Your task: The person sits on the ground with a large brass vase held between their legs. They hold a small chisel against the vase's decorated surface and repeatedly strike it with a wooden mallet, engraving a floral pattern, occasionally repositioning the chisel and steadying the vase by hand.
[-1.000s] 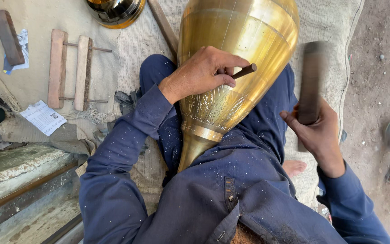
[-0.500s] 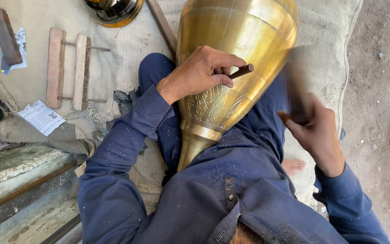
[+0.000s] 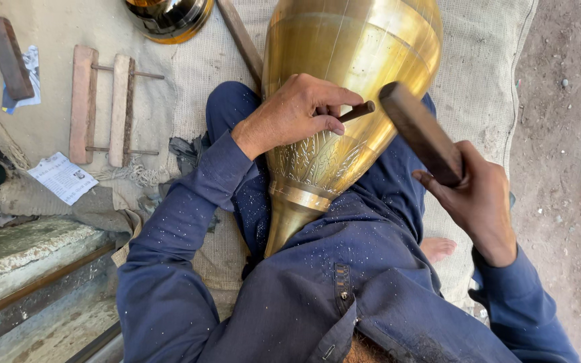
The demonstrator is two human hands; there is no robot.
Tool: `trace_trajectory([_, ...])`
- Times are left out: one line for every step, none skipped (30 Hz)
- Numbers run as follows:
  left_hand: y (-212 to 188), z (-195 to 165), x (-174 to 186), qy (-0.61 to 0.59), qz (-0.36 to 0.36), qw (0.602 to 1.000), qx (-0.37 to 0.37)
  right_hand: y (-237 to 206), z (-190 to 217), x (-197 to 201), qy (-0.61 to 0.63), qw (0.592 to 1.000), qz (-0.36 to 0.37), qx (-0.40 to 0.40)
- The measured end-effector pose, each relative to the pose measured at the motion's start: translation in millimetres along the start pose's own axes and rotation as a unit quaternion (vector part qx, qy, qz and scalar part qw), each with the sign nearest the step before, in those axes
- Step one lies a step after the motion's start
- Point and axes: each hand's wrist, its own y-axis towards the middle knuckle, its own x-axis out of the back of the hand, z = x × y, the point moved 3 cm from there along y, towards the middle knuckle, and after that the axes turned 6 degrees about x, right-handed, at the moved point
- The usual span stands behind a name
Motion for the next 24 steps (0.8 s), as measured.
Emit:
trace_trajectory([0.4, -0.8, 1.2, 0.011, -0.006, 1.0, -0.015, -0.3, 2.0, 1.9, 0.07, 0.997, -0.029, 0.029])
trace_trajectory([-1.3, -1.7, 0.6, 0.019, -0.011, 0.999, -0.026, -1.1, 3.9, 3.5, 0.139, 0.987, -0.052, 0.055])
trace_trajectory([-2.2, -2.5, -0.2, 0.025, -0.014, 0.999, -0.039, -1.8, 3.1, 2.3, 0.071, 0.997, -0.022, 0.029])
trace_trajectory([-1.6, -2.2, -0.4, 0.024, -0.012, 0.999, -0.038, -2.4, 2.2, 1.5, 0.002, 1.0, 0.004, 0.007])
trace_trajectory([-2.4, -2.0, -0.9, 0.025, -0.011, 0.999, -0.036, -3.2, 1.2, 0.5, -0.067, 0.997, 0.031, -0.015])
trace_trajectory([-3.4, -1.5, -0.4, 0.026, -0.01, 0.999, -0.033, -3.2, 3.3, 1.7, -0.012, 1.0, 0.001, 0.014])
trace_trajectory([-3.6, -1.5, 0.9, 0.028, -0.013, 0.999, -0.04, -3.4, 5.3, 2.8, 0.044, 0.998, -0.029, 0.044])
trace_trajectory([-4.7, -1.8, 1.4, 0.027, -0.015, 0.998, -0.046, -3.4, 6.7, 3.9, 0.099, 0.991, -0.056, 0.072])
trace_trajectory([-5.6, -2.4, 0.9, 0.024, -0.015, 0.998, -0.051, -3.3, 5.7, 2.1, 0.068, 0.996, -0.032, 0.056])
trace_trajectory([-4.7, -1.2, 0.4, 0.013, -0.008, 0.999, -0.028, -2.8, 4.4, 0.8, 0.037, 0.998, -0.011, 0.041])
trace_trajectory([-4.6, -0.2, 0.2, 0.004, -0.002, 1.0, -0.004, -2.6, 3.3, -0.5, 0.005, 1.0, 0.009, 0.028])
trace_trajectory([-4.9, 0.9, 0.4, -0.004, 0.003, 1.0, 0.02, -2.3, 3.2, 0.5, 0.019, 0.999, -0.009, 0.032])
trace_trajectory([-5.0, -0.2, 1.2, 0.007, -0.001, 1.0, 0.007, -2.7, 3.3, 1.4, 0.035, 0.998, -0.027, 0.035])
trace_trajectory([-5.1, -1.5, 1.3, 0.016, -0.005, 1.0, -0.005, -3.1, 3.7, 2.4, 0.049, 0.997, -0.044, 0.038])
trace_trajectory([-5.9, -2.9, 0.2, 0.023, -0.007, 1.0, -0.017, -4.2, 3.9, 1.4, 0.067, 0.997, -0.03, 0.025])
trace_trajectory([-6.0, -4.0, -0.8, 0.02, -0.01, 0.999, -0.025, -5.7, 4.7, 0.6, 0.085, 0.996, -0.02, 0.012])
trace_trajectory([-6.3, -5.0, -1.2, 0.02, -0.014, 0.999, -0.034, -7.0, 6.0, 0.0, 0.102, 0.995, -0.01, 0.002])
trace_trajectory([-7.2, -5.6, -0.9, 0.021, -0.02, 0.999, -0.042, -8.6, 9.0, 1.5, 0.076, 0.996, -0.031, 0.017])
trace_trajectory([-8.7, -5.3, 0.1, 0.022, -0.019, 0.999, -0.039, -9.9, 12.7, 2.3, 0.052, 0.997, -0.05, 0.032])
trace_trajectory([-9.9, -4.8, 0.6, 0.022, -0.018, 0.999, -0.035, -11.3, 15.9, 3.6, 0.027, 0.996, -0.069, 0.047])
trace_trajectory([-11.1, -4.4, 0.1, 0.019, -0.016, 0.999, -0.03, -11.7, 17.9, 3.1, 0.089, 0.992, -0.081, 0.046])
trace_trajectory([-12.0, -4.3, -1.0, 0.028, -0.018, 0.999, -0.033, -12.1, 18.4, 3.5, 0.149, 0.984, -0.093, 0.04])
trace_trajectory([-11.5, -3.8, -1.2, 0.039, -0.021, 0.998, -0.039, -11.8, 17.8, 4.5, 0.208, 0.971, -0.109, 0.036])
trace_trajectory([-10.8, -3.3, -1.3, 0.052, -0.024, 0.997, -0.046, -11.2, 16.8, 1.4, 0.11, 0.992, -0.063, 0.022])
